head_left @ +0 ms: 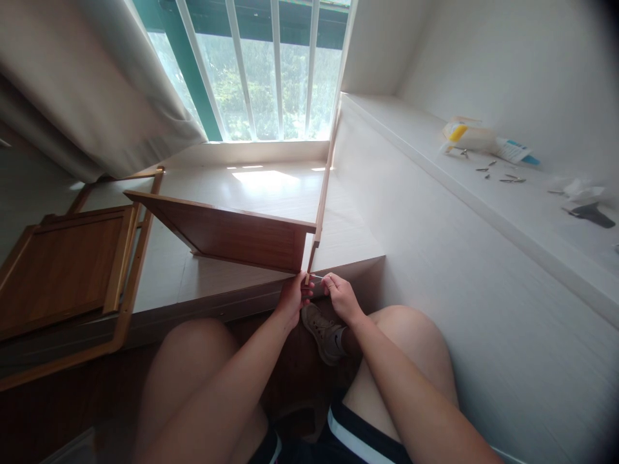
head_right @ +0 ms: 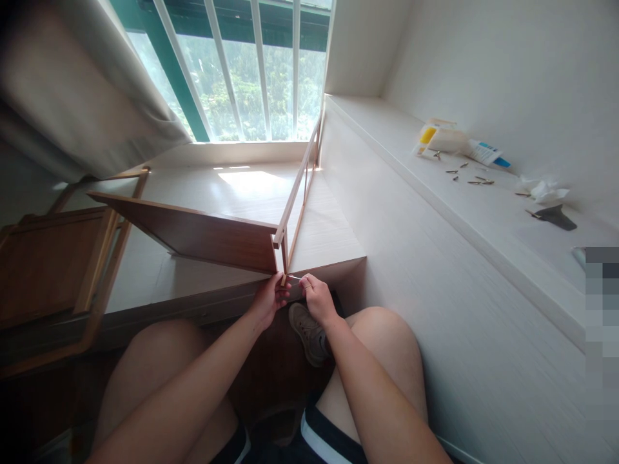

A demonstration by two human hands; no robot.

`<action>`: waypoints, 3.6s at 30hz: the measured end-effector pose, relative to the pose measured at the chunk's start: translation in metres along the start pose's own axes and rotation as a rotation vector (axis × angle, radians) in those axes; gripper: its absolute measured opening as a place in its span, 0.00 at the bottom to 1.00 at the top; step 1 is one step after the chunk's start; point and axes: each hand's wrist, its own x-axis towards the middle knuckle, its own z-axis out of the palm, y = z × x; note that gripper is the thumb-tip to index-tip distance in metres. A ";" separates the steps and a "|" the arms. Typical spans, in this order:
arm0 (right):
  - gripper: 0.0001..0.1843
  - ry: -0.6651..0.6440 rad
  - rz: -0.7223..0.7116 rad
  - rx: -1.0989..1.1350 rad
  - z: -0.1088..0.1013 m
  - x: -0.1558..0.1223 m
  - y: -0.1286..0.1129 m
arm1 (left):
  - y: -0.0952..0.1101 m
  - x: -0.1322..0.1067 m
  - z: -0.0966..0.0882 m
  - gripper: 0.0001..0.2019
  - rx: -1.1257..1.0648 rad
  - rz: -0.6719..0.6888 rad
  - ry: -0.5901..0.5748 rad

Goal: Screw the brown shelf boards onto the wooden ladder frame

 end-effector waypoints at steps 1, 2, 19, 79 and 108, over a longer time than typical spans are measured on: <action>0.20 0.001 0.009 0.020 0.001 0.001 0.000 | 0.000 0.000 0.000 0.21 0.002 0.003 0.002; 0.20 0.001 0.025 0.052 0.002 0.001 0.000 | 0.000 -0.001 0.001 0.21 0.003 0.006 0.003; 0.19 -0.104 0.421 0.676 0.008 0.010 -0.002 | 0.006 -0.007 0.004 0.20 -0.015 -0.009 0.008; 0.21 -0.095 0.282 0.489 0.010 0.006 0.000 | 0.000 0.000 0.000 0.22 0.015 0.011 -0.005; 0.19 -0.067 0.349 0.547 0.009 0.009 -0.005 | 0.001 -0.001 0.000 0.21 0.016 0.009 -0.003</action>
